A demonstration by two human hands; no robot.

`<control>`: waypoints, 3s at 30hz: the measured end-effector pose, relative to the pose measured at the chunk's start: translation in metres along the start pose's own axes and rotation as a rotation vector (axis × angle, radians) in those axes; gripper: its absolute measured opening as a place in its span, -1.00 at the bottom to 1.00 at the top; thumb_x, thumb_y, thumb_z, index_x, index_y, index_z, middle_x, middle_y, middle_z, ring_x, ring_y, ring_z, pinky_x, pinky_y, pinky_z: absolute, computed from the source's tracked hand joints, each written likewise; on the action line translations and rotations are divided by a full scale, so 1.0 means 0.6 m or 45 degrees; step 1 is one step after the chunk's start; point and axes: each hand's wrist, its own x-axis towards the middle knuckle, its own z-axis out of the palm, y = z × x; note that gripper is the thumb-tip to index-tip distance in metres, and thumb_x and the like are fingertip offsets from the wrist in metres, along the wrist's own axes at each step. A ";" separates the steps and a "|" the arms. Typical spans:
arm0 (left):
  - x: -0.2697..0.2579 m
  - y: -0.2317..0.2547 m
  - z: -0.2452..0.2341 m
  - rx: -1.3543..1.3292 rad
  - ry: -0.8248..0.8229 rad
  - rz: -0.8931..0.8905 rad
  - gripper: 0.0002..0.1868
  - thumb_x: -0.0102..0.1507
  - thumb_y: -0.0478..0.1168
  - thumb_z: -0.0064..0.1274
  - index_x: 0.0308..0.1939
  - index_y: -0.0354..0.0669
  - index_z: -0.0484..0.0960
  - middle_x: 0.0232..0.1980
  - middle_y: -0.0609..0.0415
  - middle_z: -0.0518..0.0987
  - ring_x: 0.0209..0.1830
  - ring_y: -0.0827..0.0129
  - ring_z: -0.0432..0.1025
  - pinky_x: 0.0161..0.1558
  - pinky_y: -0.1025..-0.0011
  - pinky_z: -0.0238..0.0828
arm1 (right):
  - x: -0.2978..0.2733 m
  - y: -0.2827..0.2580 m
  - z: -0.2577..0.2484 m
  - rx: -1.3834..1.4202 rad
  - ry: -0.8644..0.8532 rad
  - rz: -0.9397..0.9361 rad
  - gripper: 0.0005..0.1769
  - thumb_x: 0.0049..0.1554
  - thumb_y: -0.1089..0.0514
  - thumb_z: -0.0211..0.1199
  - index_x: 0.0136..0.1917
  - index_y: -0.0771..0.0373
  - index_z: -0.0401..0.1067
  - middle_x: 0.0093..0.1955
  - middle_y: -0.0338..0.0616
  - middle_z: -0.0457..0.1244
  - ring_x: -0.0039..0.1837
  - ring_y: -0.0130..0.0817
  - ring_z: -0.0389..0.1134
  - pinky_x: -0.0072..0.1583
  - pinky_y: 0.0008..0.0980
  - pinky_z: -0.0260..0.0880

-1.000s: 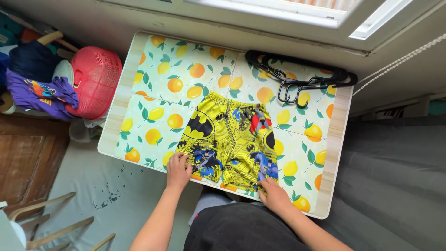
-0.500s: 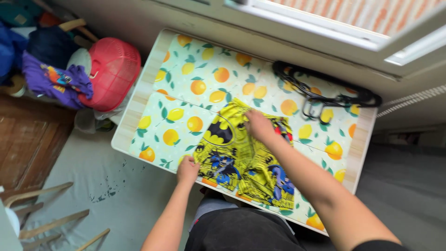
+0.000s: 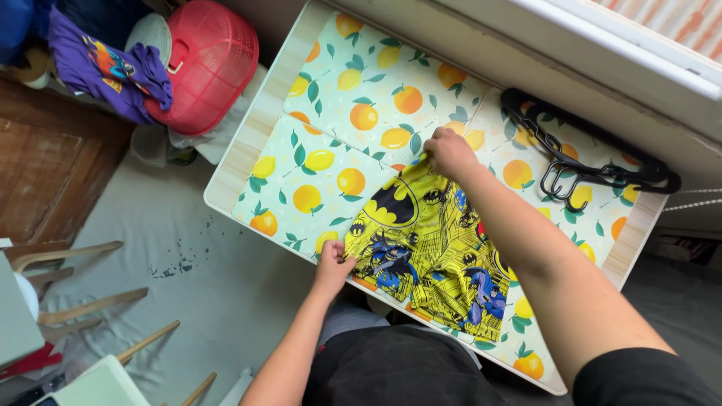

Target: The person folds a pair of brown shorts, a yellow patterned swimsuit, a white t-shirt, a blue jacket, and a pink shirt, placing each item into a drawer.

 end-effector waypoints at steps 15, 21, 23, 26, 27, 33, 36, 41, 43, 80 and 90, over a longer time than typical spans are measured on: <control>-0.105 0.125 0.022 0.268 0.315 0.454 -0.78 0.22 -0.23 0.25 -0.14 -0.27 0.61 -0.28 0.05 0.64 -0.32 0.32 0.52 -0.24 0.37 0.48 | -0.045 -0.006 -0.060 0.412 -0.009 0.108 -0.75 0.03 0.31 0.21 0.01 0.23 0.51 0.03 -0.03 0.33 0.10 -0.02 0.37 0.15 -0.15 0.38; -0.223 0.226 0.117 0.503 -0.239 1.060 -0.73 0.06 -0.26 0.31 -0.21 -0.17 0.60 -0.20 -0.04 0.62 -0.22 0.06 0.56 -0.18 0.25 0.53 | -0.133 0.040 -0.101 0.595 0.133 0.207 -0.76 0.07 0.27 0.24 0.03 0.11 0.56 0.07 -0.05 0.22 -0.04 -0.19 0.37 0.08 -0.24 0.42; -0.237 0.219 0.160 0.549 -0.400 1.079 -0.75 0.11 -0.25 0.29 -0.19 -0.17 0.60 -0.24 -0.03 0.59 -0.24 0.05 0.54 -0.20 0.21 0.50 | -0.168 0.066 -0.108 0.575 0.160 0.273 -0.75 0.09 0.27 0.22 0.04 0.09 0.55 0.09 -0.05 0.21 -0.06 -0.20 0.37 0.07 -0.23 0.41; -0.249 0.215 0.223 0.588 -0.649 1.106 -0.77 0.15 -0.25 0.23 -0.16 -0.15 0.57 -0.26 -0.01 0.56 -0.24 0.05 0.52 -0.21 0.16 0.46 | -0.213 0.096 -0.116 0.527 0.226 0.347 -0.74 0.09 0.29 0.22 0.05 0.09 0.57 0.08 -0.01 0.21 -0.07 -0.19 0.38 0.06 -0.23 0.42; -0.250 0.215 0.243 0.579 -0.734 1.115 -0.77 0.15 -0.25 0.20 -0.15 -0.14 0.54 -0.24 0.00 0.56 -0.22 0.05 0.52 -0.19 0.16 0.46 | -0.225 0.103 -0.117 0.499 0.262 0.352 -0.73 0.08 0.30 0.24 0.04 0.12 0.59 0.07 0.03 0.23 -0.08 -0.18 0.39 0.05 -0.24 0.43; -0.242 0.178 0.341 0.877 -0.925 1.002 -0.77 0.20 -0.17 0.17 -0.18 -0.16 0.49 -0.25 -0.06 0.58 -0.20 -0.02 0.52 -0.20 0.05 0.43 | -0.264 0.139 -0.101 1.135 -0.049 0.889 -0.62 0.22 0.35 -0.06 0.19 0.20 0.49 -0.10 -0.03 0.38 -0.11 -0.21 0.47 -0.11 -0.30 0.53; -0.244 0.174 0.369 0.954 -0.995 0.960 -0.79 0.20 -0.18 0.12 -0.16 -0.17 0.49 -0.21 -0.05 0.60 -0.15 -0.02 0.54 -0.18 0.05 0.45 | -0.268 0.205 -0.027 1.290 0.013 0.800 -0.65 0.20 0.30 -0.03 0.14 0.22 0.53 -0.04 -0.17 0.41 -0.03 -0.41 0.50 -0.02 -0.36 0.57; -0.244 0.159 0.405 1.020 -1.102 0.934 -0.77 0.22 -0.16 0.12 -0.13 -0.20 0.51 -0.19 -0.09 0.62 -0.14 -0.04 0.54 -0.15 0.05 0.47 | -0.284 0.189 -0.025 1.261 0.008 0.902 -0.66 0.19 0.13 0.16 0.20 0.23 0.51 0.03 -0.12 0.38 0.01 -0.36 0.41 0.04 -0.29 0.50; -0.240 0.164 0.407 1.016 -1.146 0.928 -0.76 0.22 -0.15 0.13 -0.11 -0.20 0.54 -0.18 -0.11 0.62 -0.14 -0.05 0.53 -0.15 0.04 0.47 | -0.292 0.180 -0.013 1.031 -0.012 0.927 -0.60 0.15 0.07 0.31 0.23 0.22 0.47 0.08 -0.09 0.36 0.03 -0.33 0.37 0.04 -0.23 0.46; 0.061 0.147 0.400 1.523 -0.405 1.296 -0.26 0.37 0.07 -0.17 0.55 -0.26 0.17 0.65 -0.08 0.05 0.68 0.14 -0.12 0.59 0.01 -0.31 | -0.413 0.025 0.120 0.021 0.388 0.432 -0.10 0.26 -0.23 0.02 0.62 0.42 -0.04 0.69 0.14 -0.15 0.71 -0.04 -0.23 0.62 -0.04 -0.35; 0.106 0.165 0.416 1.426 -0.414 1.379 -0.22 0.36 0.07 -0.11 0.52 -0.38 0.20 0.64 -0.17 0.08 0.66 0.08 -0.13 0.54 -0.05 -0.24 | -0.409 0.037 0.104 0.035 0.385 0.474 -0.17 0.26 -0.10 0.07 0.60 0.43 -0.05 0.68 0.19 -0.16 0.69 0.03 -0.24 0.59 -0.02 -0.32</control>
